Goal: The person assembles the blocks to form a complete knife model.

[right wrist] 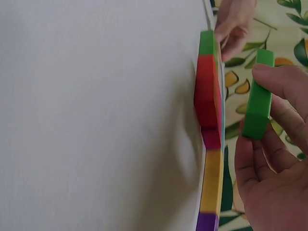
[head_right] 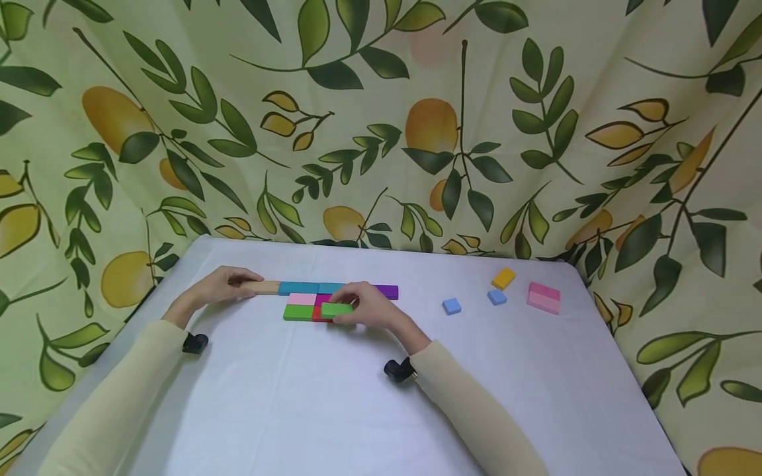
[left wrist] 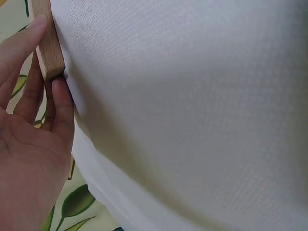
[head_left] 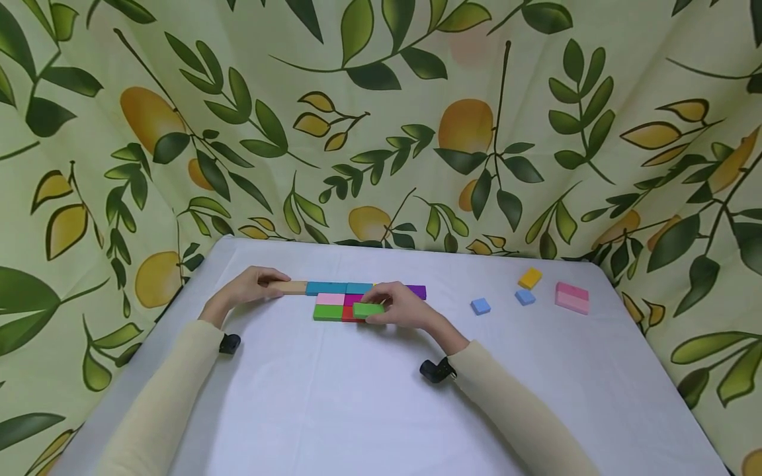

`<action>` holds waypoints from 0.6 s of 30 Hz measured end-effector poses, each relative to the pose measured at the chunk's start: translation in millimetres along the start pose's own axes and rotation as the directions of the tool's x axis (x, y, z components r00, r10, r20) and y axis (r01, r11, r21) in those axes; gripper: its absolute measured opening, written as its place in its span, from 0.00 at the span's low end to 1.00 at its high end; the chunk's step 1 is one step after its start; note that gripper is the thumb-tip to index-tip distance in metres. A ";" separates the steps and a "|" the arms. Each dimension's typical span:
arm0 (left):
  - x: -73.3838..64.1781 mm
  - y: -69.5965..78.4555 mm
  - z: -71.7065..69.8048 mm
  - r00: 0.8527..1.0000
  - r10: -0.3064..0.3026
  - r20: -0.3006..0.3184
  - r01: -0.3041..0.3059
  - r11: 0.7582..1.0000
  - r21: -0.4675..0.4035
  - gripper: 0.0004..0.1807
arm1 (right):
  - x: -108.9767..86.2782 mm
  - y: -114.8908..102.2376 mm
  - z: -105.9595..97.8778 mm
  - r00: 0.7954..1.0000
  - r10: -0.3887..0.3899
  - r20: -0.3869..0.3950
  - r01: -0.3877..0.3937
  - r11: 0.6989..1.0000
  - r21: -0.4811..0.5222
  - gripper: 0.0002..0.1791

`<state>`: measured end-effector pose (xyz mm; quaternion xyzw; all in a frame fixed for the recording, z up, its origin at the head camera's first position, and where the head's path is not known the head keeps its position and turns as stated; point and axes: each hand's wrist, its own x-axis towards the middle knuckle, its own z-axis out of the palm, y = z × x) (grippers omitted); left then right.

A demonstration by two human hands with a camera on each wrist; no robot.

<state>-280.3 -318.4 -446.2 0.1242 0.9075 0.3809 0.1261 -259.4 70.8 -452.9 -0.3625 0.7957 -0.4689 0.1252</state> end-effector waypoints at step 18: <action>-0.5 -1.2 -0.1 1.000 0.001 -0.007 -0.001 1.000 0.017 0.19 | 32.4 -21.8 53.5 1.000 0.023 -0.017 -0.023 0.999 -0.036 0.19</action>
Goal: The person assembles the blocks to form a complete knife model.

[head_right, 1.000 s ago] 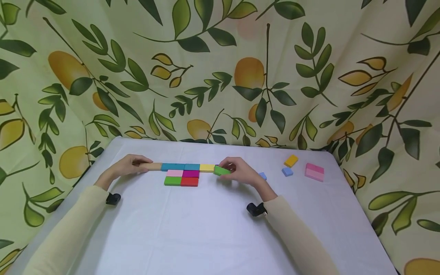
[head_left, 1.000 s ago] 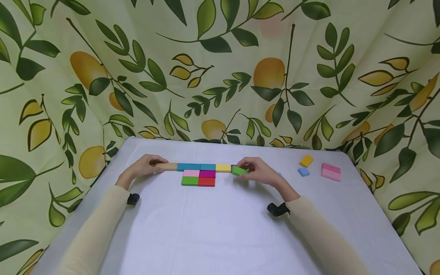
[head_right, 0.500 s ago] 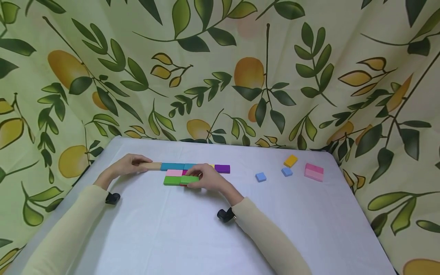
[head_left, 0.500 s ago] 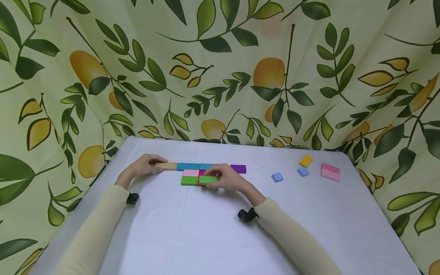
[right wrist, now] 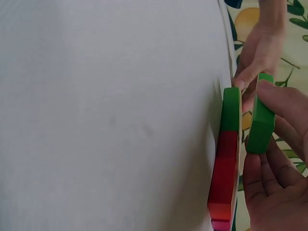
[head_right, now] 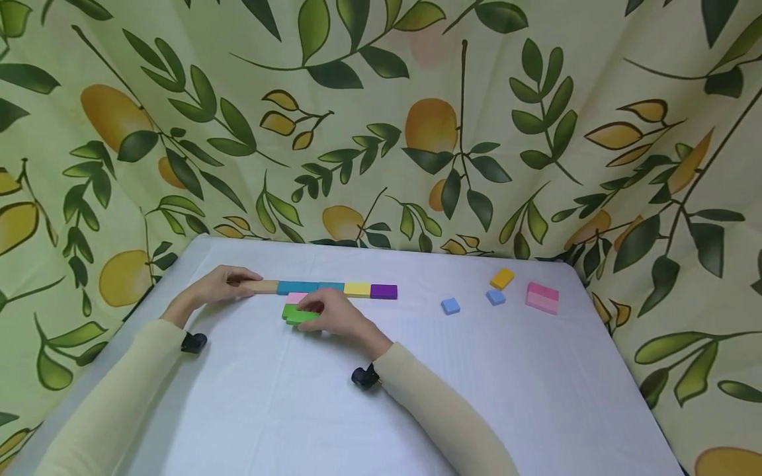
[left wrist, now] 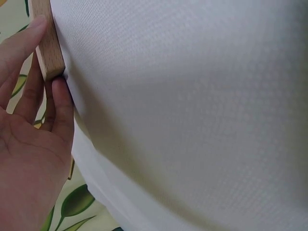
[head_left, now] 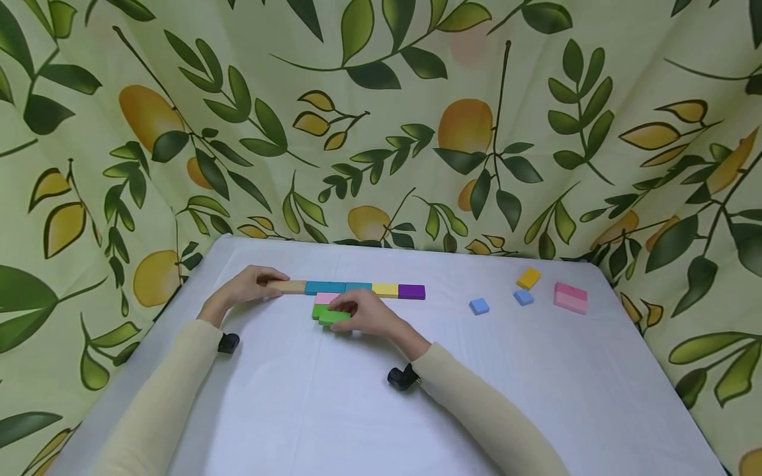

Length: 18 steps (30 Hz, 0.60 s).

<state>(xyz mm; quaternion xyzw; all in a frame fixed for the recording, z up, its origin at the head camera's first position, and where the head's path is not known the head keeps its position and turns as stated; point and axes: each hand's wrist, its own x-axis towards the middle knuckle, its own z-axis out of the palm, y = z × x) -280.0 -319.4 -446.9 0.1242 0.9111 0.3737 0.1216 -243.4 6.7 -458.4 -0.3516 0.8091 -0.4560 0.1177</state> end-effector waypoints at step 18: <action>-0.7 3.1 -1.4 1.000 0.031 0.001 -0.031 1.000 0.001 0.19 | 11.9 -7.8 13.2 1.000 0.001 0.020 -0.001 1.000 -0.020 0.12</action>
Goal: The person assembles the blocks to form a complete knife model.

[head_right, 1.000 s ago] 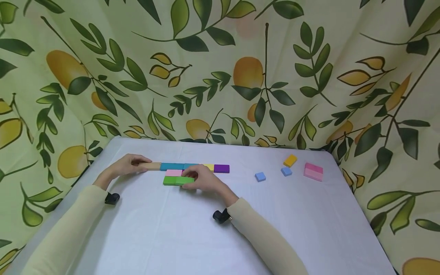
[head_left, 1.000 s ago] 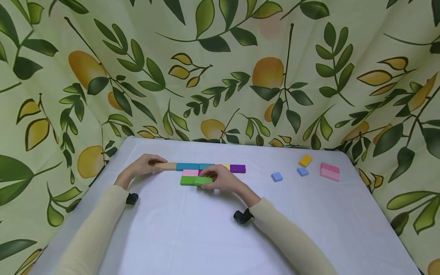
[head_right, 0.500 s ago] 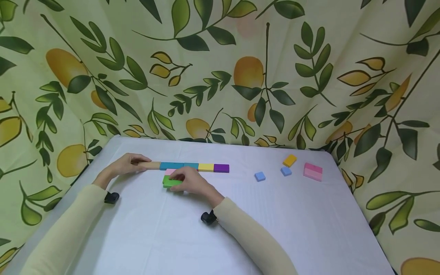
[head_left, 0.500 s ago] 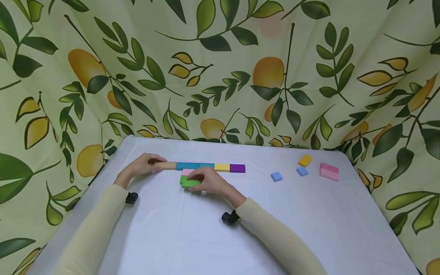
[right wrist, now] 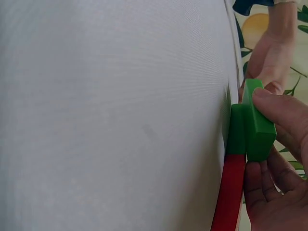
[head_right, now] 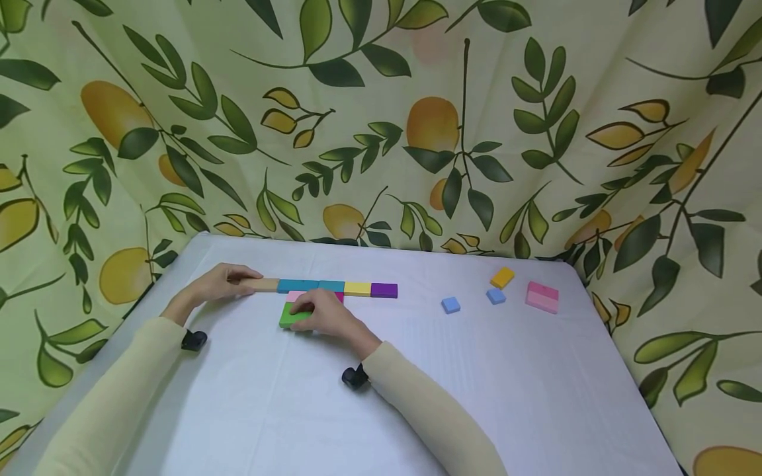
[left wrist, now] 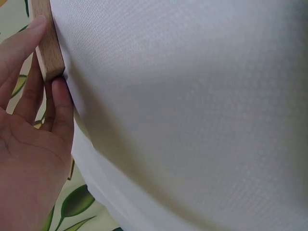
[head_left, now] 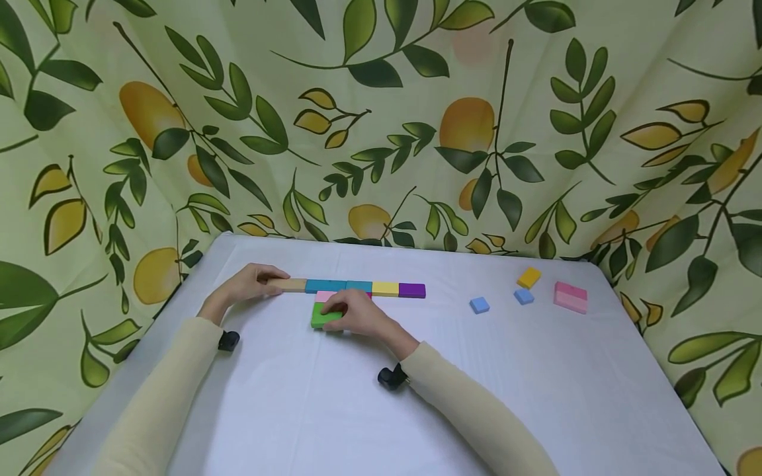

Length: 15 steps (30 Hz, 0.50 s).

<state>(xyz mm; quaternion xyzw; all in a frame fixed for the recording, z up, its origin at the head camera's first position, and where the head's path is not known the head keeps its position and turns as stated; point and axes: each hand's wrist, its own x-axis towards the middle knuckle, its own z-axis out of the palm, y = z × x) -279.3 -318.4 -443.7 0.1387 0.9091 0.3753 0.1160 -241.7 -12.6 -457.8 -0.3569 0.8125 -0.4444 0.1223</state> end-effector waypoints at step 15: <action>-0.7 0.4 0.3 1.000 0.015 0.010 -0.015 1.000 -0.012 0.19 | 1.9 -5.0 3.2 0.999 0.031 0.017 -0.030 0.999 -0.033 0.12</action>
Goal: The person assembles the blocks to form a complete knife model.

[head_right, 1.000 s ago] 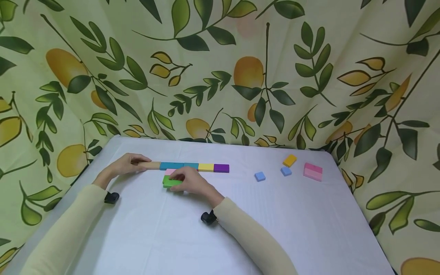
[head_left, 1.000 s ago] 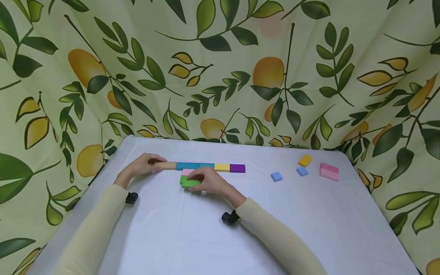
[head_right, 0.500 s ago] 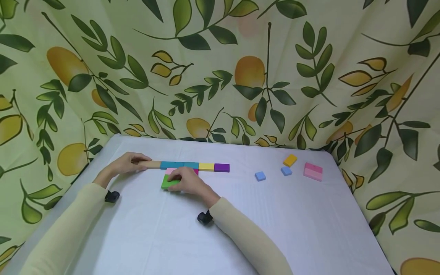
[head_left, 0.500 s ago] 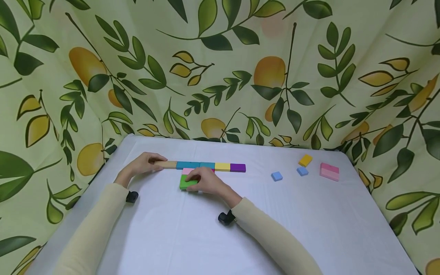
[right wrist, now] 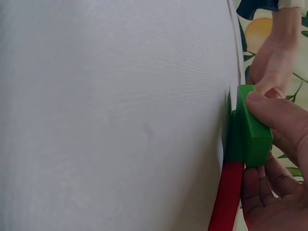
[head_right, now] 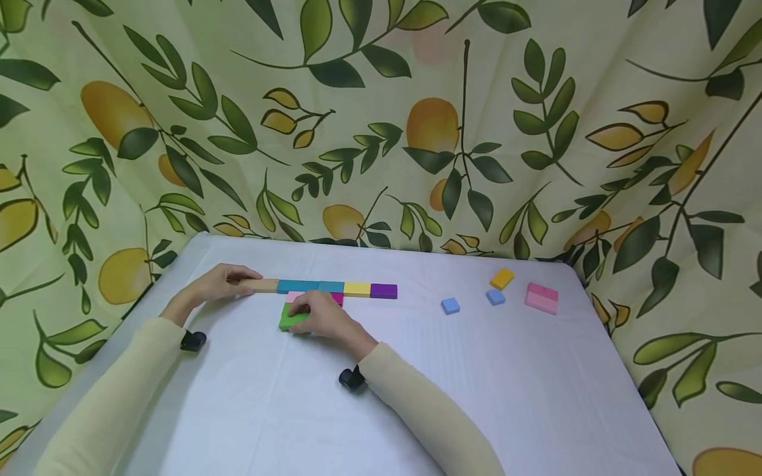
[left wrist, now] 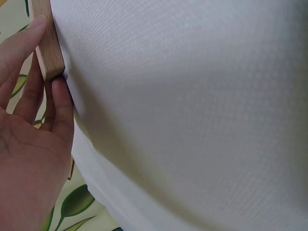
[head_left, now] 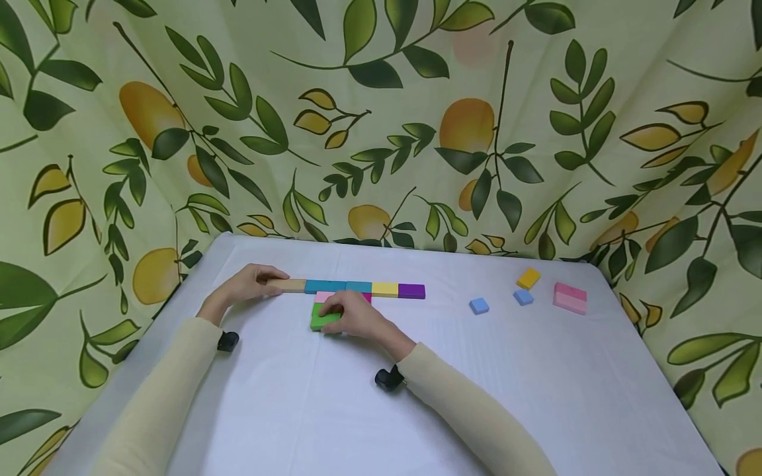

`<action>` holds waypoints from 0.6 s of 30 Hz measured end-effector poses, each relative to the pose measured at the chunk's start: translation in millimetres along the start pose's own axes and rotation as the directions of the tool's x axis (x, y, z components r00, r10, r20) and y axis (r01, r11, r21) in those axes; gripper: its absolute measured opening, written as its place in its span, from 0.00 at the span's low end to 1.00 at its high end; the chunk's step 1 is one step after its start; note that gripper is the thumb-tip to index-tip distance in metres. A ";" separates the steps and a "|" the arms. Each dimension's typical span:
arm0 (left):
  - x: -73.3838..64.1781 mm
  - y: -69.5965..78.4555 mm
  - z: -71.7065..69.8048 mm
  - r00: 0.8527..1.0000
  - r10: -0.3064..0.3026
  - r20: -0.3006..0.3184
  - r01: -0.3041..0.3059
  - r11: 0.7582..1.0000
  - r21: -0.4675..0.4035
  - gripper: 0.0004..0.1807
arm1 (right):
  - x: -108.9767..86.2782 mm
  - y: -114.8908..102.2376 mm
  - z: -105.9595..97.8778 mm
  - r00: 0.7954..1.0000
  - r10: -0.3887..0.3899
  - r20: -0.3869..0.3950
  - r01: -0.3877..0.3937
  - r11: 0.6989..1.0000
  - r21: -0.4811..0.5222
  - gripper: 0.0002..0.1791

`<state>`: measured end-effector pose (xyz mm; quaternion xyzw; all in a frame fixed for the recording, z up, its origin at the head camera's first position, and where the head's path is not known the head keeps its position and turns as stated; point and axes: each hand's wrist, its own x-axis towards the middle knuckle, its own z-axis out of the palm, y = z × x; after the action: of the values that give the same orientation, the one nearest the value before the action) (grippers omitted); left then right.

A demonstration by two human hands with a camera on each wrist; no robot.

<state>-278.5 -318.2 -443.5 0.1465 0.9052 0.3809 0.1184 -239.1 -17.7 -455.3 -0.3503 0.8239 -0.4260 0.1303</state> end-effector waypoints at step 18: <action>2.7 -4.8 -1.3 1.000 -0.009 -0.004 0.009 1.000 0.003 0.19 | 3.5 -0.4 4.6 1.000 0.013 0.017 -0.012 0.998 -0.058 0.13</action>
<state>-282.3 -321.3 -446.4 0.1419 0.9068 0.3790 0.1181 -239.0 -23.1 -457.5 -0.3522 0.8370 -0.3981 0.1299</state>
